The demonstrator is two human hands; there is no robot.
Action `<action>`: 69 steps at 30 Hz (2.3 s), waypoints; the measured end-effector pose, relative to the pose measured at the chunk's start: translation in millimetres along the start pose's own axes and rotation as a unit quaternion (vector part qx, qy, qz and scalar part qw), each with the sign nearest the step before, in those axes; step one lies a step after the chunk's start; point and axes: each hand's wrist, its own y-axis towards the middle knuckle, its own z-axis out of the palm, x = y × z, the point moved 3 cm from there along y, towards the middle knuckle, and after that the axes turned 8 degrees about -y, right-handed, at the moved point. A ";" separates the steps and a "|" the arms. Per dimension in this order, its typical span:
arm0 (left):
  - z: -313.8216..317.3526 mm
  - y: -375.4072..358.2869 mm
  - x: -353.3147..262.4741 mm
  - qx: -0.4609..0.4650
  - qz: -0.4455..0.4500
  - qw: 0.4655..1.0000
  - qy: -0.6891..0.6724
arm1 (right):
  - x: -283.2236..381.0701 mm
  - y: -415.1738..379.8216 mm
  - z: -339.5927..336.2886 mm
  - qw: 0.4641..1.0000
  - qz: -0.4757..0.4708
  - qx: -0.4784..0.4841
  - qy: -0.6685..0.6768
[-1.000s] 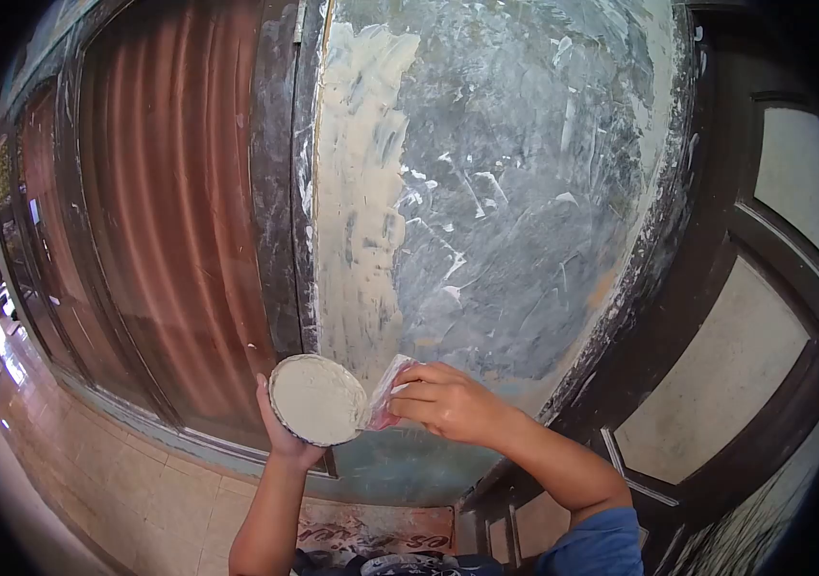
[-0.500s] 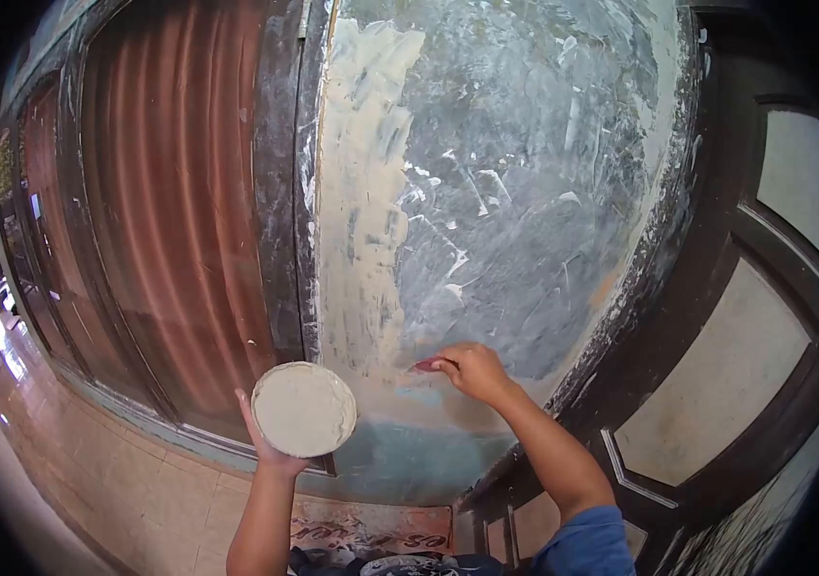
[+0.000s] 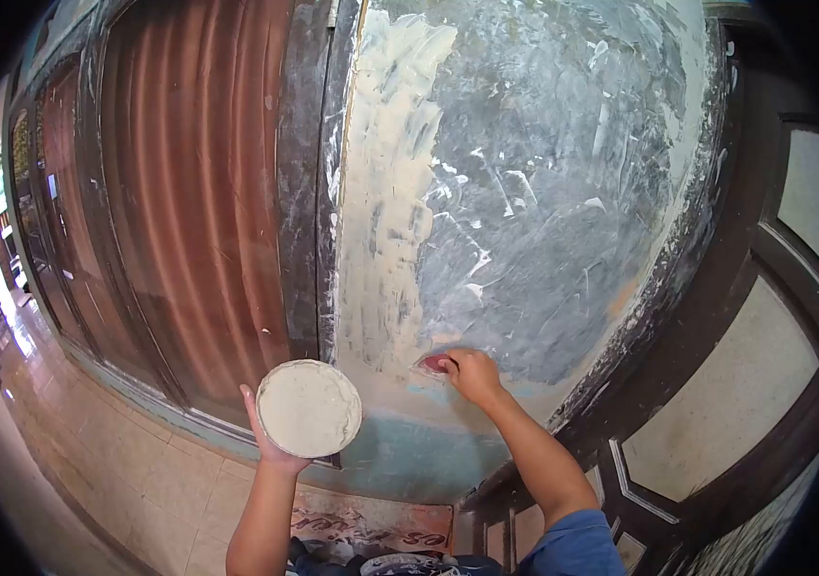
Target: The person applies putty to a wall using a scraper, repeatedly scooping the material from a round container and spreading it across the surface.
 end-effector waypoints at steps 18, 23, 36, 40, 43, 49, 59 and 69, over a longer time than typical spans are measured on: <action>0.6 10.6 13.2 0.074 -0.049 0.991 -0.098 | 10.4 -13.3 -1.4 0.996 -0.022 -0.077 0.036; 2.4 12.6 20.5 0.078 -0.064 0.990 -0.102 | 11.3 -8.8 6.6 0.996 -0.021 -0.079 0.019; -13.0 20.3 25.2 0.133 -0.090 0.983 -0.085 | 11.1 -17.4 14.8 0.993 -0.032 -0.111 0.036; -11.9 20.1 23.5 0.139 -0.081 0.985 -0.070 | 10.0 -6.1 -24.2 0.975 -0.013 -0.205 0.083; -2.6 17.1 25.0 0.086 -0.065 0.986 -0.125 | 10.4 -17.8 -19.2 0.978 -0.036 -0.182 0.097; 2.9 24.8 28.4 0.094 -0.066 0.986 -0.123 | 11.3 -29.1 24.9 0.997 -0.044 -0.065 0.011; 9.9 25.4 27.7 0.108 -0.070 0.982 -0.140 | 13.1 -26.2 -1.3 0.985 -0.076 -0.138 0.076; 6.1 28.8 21.3 0.085 -0.073 0.986 -0.126 | 17.6 -6.9 -39.0 0.976 -0.029 -0.206 0.069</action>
